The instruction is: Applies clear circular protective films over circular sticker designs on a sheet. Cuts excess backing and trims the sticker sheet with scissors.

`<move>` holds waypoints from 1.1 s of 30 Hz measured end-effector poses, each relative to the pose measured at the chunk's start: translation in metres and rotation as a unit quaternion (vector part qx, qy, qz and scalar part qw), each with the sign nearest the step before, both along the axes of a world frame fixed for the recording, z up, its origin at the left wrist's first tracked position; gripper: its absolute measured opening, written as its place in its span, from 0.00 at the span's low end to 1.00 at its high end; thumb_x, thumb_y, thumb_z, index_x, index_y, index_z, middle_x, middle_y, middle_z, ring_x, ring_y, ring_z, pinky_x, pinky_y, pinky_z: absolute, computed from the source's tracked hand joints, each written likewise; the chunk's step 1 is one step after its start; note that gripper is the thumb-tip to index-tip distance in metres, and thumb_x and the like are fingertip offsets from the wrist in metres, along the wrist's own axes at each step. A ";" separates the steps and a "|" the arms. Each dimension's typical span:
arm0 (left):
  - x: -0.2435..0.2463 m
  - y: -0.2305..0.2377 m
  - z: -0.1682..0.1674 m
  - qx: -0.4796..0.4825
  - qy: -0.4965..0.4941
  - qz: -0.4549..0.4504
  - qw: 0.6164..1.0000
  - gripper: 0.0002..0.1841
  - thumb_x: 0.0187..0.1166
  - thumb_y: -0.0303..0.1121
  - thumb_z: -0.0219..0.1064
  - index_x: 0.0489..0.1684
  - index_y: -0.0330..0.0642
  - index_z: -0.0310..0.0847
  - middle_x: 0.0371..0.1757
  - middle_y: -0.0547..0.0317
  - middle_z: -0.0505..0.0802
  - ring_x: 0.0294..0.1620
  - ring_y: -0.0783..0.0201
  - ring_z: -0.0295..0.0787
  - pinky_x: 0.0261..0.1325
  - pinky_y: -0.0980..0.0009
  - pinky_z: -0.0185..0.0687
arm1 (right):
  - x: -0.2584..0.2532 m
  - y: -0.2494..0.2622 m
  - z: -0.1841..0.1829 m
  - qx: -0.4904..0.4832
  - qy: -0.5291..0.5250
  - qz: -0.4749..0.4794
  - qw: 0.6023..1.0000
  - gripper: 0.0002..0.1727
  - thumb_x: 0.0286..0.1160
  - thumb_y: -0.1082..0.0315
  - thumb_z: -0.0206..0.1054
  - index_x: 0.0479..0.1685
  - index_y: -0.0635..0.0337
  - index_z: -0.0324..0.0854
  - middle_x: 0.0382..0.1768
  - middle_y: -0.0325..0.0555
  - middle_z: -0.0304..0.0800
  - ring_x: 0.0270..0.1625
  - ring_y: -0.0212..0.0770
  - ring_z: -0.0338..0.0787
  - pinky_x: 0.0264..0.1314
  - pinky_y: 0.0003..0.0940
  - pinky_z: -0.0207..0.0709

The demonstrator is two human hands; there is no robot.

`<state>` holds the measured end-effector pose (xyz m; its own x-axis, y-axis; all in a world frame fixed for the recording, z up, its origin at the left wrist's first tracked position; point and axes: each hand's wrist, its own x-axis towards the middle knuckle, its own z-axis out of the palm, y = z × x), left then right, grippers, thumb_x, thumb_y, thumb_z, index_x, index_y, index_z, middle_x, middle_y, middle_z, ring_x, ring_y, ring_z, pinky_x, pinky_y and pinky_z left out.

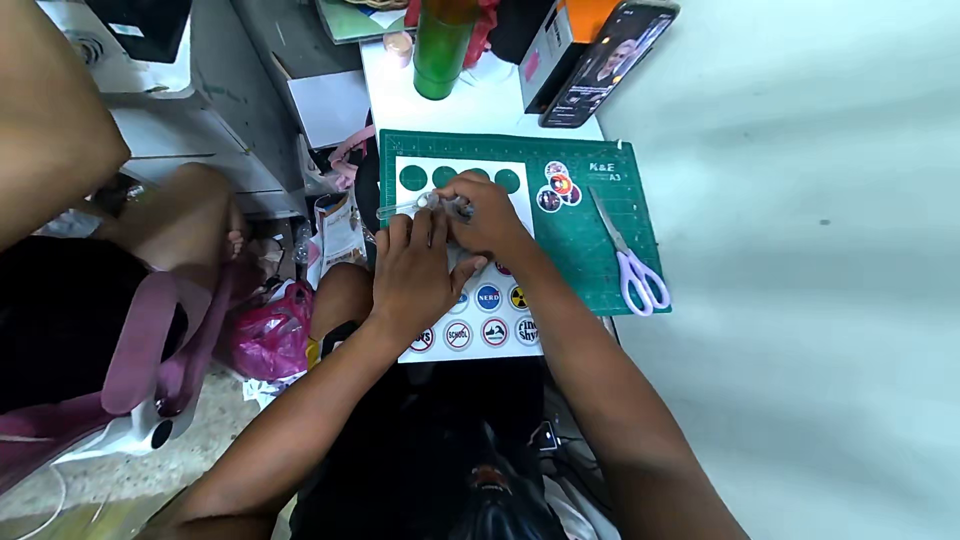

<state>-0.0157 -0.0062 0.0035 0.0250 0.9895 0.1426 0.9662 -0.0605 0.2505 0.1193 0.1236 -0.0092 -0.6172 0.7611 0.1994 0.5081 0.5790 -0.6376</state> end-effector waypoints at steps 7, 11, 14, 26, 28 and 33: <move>0.018 0.011 0.002 0.020 0.031 0.035 0.999 0.52 0.80 0.77 0.31 0.76 0.38 0.78 0.67 0.42 0.84 0.67 0.41 0.77 0.65 0.43 0.67 | 0.003 -0.002 0.004 -0.003 -0.014 0.017 1.000 0.17 0.67 0.71 0.71 0.57 0.58 0.91 0.57 0.49 0.91 0.56 0.46 0.88 0.58 0.45 0.84; 0.026 0.013 -0.002 0.041 0.035 0.063 0.997 0.52 0.79 0.78 0.31 0.70 0.38 0.82 0.63 0.44 0.85 0.65 0.43 0.78 0.62 0.43 0.67 | 0.005 -0.001 0.009 -0.018 -0.023 0.029 0.999 0.21 0.67 0.79 0.64 0.59 0.59 0.90 0.61 0.51 0.90 0.60 0.48 0.88 0.63 0.47 0.82; 0.028 0.013 -0.007 0.046 0.033 0.071 0.996 0.54 0.77 0.80 0.30 0.72 0.38 0.80 0.62 0.45 0.84 0.64 0.43 0.77 0.61 0.41 0.66 | 0.006 0.000 0.013 -0.023 -0.034 0.034 0.999 0.21 0.68 0.81 0.61 0.58 0.59 0.91 0.62 0.50 0.90 0.61 0.46 0.88 0.65 0.46 0.83; 0.045 0.009 -0.024 0.076 -0.011 0.119 0.990 0.52 0.77 0.79 0.36 0.75 0.39 0.79 0.72 0.48 0.81 0.70 0.46 0.75 0.71 0.40 0.62 | -0.026 0.030 0.079 -0.062 -0.188 0.084 0.977 0.13 0.83 0.61 0.66 0.58 0.51 0.92 0.43 0.42 0.95 0.42 0.38 0.93 0.54 0.46 0.87; 0.045 0.008 -0.024 0.066 -0.021 0.122 0.990 0.49 0.79 0.77 0.36 0.72 0.41 0.81 0.73 0.50 0.80 0.70 0.47 0.75 0.71 0.40 0.61 | -0.043 0.033 0.086 -0.031 -0.217 0.129 0.967 0.13 0.82 0.58 0.68 0.54 0.50 0.94 0.41 0.40 0.95 0.41 0.38 0.92 0.53 0.47 0.86; 0.044 0.009 -0.022 0.063 -0.031 0.123 0.990 0.46 0.80 0.75 0.36 0.65 0.44 0.86 0.76 0.52 0.80 0.73 0.47 0.74 0.74 0.38 0.60 | -0.085 0.030 0.106 0.015 -0.354 0.213 0.910 0.12 0.73 0.53 0.78 0.44 0.51 0.96 0.38 0.43 0.95 0.47 0.45 0.93 0.57 0.55 0.85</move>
<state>0.0286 0.0025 -0.0188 -0.2270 0.9387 0.2596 0.9389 0.1401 0.3144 0.0346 0.1539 0.0971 -0.8376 0.4227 -0.3460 0.5099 0.8321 -0.2180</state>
